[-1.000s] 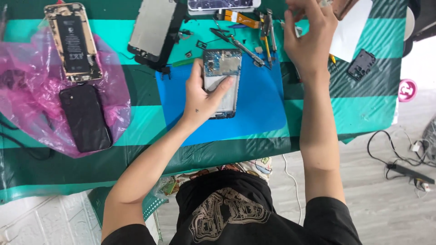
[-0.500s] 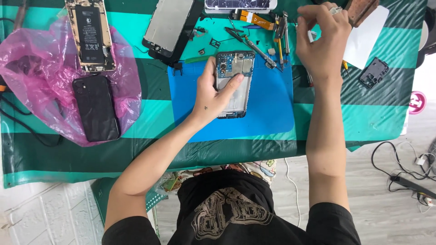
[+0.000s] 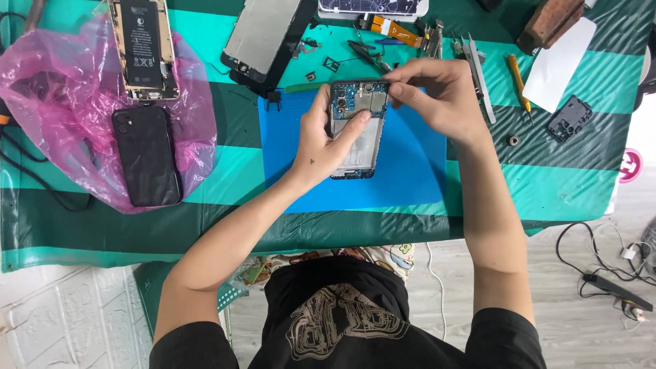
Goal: Repairing a mobile phone by aligning internal components and securing them with a screwdriver.
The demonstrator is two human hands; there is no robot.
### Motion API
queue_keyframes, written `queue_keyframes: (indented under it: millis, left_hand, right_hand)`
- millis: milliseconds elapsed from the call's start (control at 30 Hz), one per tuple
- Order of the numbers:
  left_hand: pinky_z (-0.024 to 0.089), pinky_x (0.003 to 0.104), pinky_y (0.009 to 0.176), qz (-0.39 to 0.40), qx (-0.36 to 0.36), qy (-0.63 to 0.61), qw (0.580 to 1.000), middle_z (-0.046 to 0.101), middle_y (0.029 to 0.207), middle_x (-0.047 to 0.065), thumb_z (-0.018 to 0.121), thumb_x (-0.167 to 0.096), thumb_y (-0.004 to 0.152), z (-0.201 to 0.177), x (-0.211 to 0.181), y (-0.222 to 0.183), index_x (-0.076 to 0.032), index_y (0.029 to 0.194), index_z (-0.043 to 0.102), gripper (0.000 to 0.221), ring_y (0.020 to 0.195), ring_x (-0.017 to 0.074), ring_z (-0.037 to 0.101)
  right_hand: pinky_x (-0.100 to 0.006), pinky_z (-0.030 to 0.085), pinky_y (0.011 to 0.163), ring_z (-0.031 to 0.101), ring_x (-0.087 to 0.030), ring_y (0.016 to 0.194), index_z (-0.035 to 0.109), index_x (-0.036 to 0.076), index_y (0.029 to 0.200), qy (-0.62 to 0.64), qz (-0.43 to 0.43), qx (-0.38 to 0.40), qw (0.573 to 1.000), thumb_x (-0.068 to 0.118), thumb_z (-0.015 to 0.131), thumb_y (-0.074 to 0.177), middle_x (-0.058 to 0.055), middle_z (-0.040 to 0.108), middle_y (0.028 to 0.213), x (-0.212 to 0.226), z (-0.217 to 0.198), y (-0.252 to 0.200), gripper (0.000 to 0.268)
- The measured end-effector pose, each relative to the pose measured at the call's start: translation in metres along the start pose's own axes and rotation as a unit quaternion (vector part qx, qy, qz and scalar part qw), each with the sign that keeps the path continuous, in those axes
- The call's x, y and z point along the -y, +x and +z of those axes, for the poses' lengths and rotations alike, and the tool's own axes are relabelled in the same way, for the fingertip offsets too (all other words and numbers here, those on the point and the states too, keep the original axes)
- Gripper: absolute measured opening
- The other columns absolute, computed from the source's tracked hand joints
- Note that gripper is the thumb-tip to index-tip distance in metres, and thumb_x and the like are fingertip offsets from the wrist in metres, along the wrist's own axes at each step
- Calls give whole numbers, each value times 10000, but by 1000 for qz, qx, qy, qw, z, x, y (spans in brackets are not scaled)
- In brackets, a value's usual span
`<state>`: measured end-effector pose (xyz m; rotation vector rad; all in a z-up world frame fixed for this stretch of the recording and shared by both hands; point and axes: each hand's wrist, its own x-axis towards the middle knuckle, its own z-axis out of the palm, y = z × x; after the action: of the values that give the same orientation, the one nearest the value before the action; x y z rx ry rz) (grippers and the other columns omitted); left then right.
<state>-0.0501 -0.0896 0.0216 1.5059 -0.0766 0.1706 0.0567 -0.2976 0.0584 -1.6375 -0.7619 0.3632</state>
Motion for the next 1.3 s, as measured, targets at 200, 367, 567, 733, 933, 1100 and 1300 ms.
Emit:
queue_keyframes:
  millis: [200,367,567,733,933,1100,1300]
  left_hand:
    - [613,335,929,4,1,7,1000,722,1197,73,678,-340,1069,0,1,3,-116,1284,566,330,1099,213,731]
    - [418,280,646,-17,-9,18,1000,634,881,-37,617,-351,1089,-2,-8,4,-134,1103,578,221,747,67,537]
    - [419,250,583,-10,-5,18,1000,668,861,-9,589,-358,1100,-2,-2,3,-118,1025,593,251,721,60,552]
    - [373,255,666,-33,-81,-28,996,561,836,-67,623,-357,1087,-6,5,6,-168,1009,622,205,755,61,481]
    - [275,285,644,-23,-44,11,999,363,721,-58,647,-362,1062,-9,9,7,-179,790,440,387,698,72,343]
    - [327,291,549,-9,84,55,995,480,633,-37,649,-347,1048,-5,6,0,-168,735,491,393,580,86,442]
    - [304,310,558,-20,129,57,990,473,602,-37,674,-297,1041,-3,4,-1,-158,694,548,394,560,88,394]
  right_hand:
    - [-294,632,766,724,-233,850,700,-39,1161,-3,13,-12,1000,19,701,1072,-174,713,986,-3,0,0,106]
    - [-314,607,763,695,-231,811,708,-65,1130,-3,-8,28,1000,74,639,1104,-181,720,923,2,-1,3,157]
    - [-330,558,688,703,-251,767,729,-103,1055,-191,-102,-75,973,-3,623,1178,-203,738,922,-8,-14,5,190]
    - [-320,512,665,638,-203,716,804,-54,989,-443,-177,-155,865,-26,708,1147,-128,761,866,-32,-42,-1,187]
    - [-478,484,773,632,-275,782,773,2,1027,-434,-165,-215,859,18,732,1188,-123,717,866,-57,-68,-13,167]
    - [-529,503,833,600,-362,1021,769,-36,1130,-437,-158,-194,864,-23,789,1121,-192,710,1106,-48,-66,-11,25]
    - [-487,449,900,547,-350,1120,719,2,1318,-525,-166,-103,828,90,921,1050,-172,691,1280,-45,-50,-1,347]
